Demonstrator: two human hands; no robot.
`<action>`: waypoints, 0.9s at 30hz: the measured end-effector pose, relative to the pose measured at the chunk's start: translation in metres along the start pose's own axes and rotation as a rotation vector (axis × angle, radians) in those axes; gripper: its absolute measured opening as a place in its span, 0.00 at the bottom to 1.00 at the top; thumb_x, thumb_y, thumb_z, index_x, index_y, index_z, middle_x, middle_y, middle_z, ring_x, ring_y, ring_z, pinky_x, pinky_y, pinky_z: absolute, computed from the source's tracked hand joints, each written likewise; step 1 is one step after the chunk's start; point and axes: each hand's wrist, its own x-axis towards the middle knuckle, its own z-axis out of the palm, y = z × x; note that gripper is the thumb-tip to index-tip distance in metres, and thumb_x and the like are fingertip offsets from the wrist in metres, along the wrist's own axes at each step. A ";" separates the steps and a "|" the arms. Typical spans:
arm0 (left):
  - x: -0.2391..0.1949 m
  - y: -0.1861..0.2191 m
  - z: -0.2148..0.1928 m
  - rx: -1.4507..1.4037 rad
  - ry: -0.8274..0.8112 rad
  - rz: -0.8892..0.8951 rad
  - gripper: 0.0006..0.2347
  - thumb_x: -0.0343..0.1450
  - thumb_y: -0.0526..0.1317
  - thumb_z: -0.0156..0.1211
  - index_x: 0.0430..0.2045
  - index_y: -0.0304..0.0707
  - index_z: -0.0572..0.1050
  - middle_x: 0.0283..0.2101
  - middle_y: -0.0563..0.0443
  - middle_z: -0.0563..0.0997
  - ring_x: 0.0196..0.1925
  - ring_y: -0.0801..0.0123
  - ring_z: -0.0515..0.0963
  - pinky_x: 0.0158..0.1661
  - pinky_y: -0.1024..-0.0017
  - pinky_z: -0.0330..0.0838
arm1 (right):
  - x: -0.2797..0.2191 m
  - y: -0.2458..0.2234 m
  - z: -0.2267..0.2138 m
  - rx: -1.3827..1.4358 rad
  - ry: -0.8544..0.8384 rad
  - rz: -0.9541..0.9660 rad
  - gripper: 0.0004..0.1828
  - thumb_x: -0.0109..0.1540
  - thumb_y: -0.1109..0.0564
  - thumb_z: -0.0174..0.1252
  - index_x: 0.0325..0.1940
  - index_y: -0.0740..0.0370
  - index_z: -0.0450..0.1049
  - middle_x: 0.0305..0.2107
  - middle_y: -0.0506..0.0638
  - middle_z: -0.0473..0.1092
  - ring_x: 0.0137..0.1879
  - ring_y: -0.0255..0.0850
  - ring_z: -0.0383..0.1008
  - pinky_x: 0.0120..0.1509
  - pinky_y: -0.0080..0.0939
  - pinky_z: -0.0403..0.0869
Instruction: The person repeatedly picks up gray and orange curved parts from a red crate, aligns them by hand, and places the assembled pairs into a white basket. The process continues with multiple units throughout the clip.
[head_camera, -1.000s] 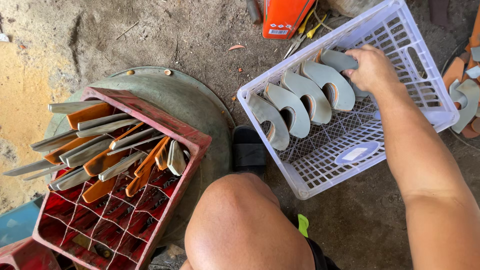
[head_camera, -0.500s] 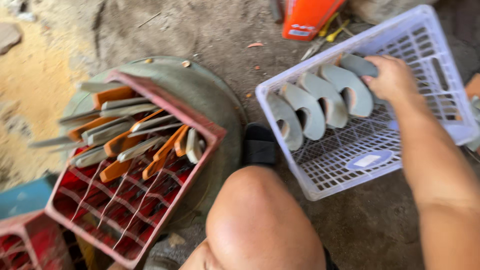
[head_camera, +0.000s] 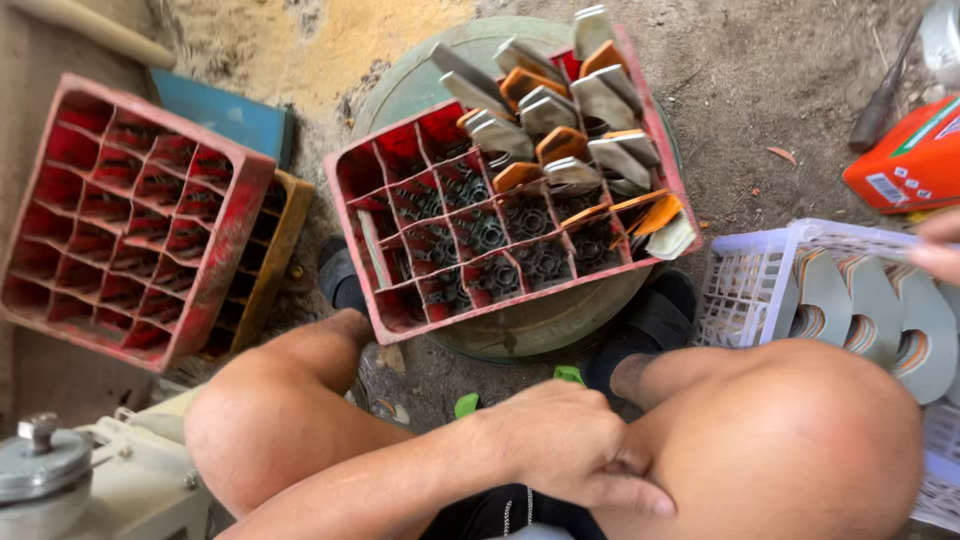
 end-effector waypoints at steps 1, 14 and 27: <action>-0.005 -0.001 -0.004 0.086 0.033 -0.036 0.17 0.72 0.58 0.58 0.28 0.46 0.82 0.21 0.48 0.81 0.26 0.55 0.82 0.29 0.61 0.75 | 0.007 -0.028 -0.004 -0.037 -0.066 -0.033 0.21 0.59 0.48 0.66 0.57 0.48 0.78 0.43 0.55 0.78 0.50 0.54 0.79 0.58 0.54 0.76; -0.065 0.001 -0.037 0.475 0.346 -0.436 0.25 0.67 0.56 0.66 0.45 0.32 0.75 0.36 0.40 0.82 0.38 0.51 0.84 0.41 0.57 0.75 | 0.082 -0.210 0.035 -0.685 -0.541 -0.117 0.15 0.61 0.50 0.60 0.52 0.42 0.80 0.37 0.54 0.81 0.46 0.54 0.81 0.55 0.55 0.78; -0.087 0.011 -0.036 0.489 0.176 -0.392 0.24 0.70 0.51 0.63 0.48 0.24 0.72 0.42 0.31 0.79 0.45 0.45 0.81 0.45 0.51 0.74 | 0.076 -0.167 0.089 -0.313 0.095 -0.329 0.14 0.65 0.45 0.67 0.43 0.58 0.84 0.27 0.56 0.77 0.36 0.51 0.80 0.55 0.52 0.76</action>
